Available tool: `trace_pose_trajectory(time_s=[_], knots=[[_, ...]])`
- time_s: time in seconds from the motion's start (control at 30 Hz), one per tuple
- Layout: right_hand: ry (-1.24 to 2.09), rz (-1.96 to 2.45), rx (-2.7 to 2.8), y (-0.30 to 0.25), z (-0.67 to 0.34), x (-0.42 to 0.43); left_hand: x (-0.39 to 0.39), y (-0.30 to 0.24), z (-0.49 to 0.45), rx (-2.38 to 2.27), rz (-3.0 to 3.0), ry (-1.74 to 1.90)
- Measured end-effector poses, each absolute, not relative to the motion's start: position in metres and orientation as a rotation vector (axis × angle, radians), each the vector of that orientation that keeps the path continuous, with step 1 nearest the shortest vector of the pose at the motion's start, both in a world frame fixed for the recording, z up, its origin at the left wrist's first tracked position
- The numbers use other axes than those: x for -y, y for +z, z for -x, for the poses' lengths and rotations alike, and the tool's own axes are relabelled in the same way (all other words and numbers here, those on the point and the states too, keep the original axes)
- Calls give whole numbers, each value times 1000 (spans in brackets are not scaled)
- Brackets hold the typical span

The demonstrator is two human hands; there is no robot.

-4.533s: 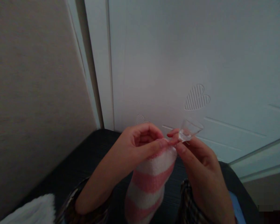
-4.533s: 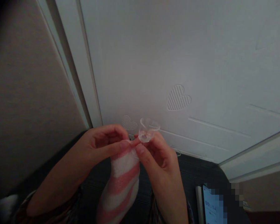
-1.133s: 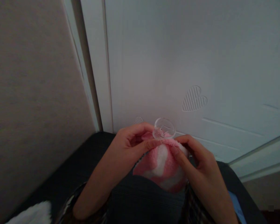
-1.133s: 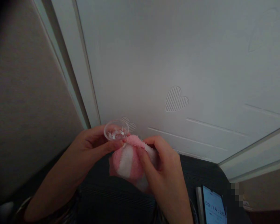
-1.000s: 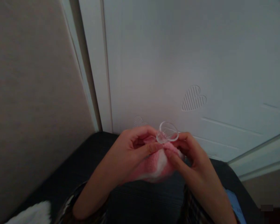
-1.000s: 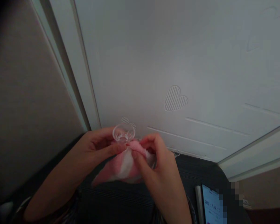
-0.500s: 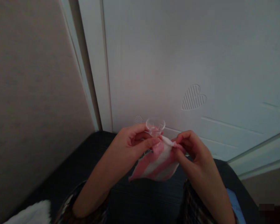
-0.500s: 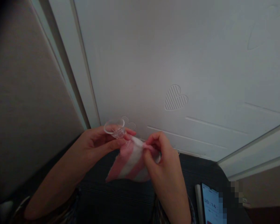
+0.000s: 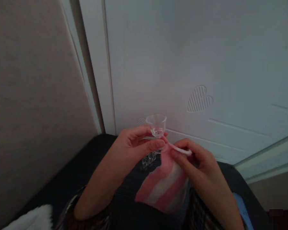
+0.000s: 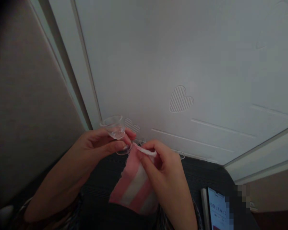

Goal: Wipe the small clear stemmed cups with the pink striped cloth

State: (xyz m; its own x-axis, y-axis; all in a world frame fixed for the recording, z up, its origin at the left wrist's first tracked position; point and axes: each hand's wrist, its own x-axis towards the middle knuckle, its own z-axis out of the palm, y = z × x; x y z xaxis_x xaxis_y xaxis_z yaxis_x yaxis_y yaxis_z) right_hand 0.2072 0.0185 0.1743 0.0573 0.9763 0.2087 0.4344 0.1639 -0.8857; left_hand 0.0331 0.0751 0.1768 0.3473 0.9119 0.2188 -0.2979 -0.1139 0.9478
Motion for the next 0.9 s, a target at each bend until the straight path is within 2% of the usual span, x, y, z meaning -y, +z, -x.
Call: trace_pose_trajectory(time_s=[0.37, 0.9], knots=[[274, 1299, 1437, 176, -196, -13, -74, 178, -33, -636, -1375, 1144], [350, 1045, 1612, 180, -196, -7, -71, 181, -38, -637, -1174, 1222]])
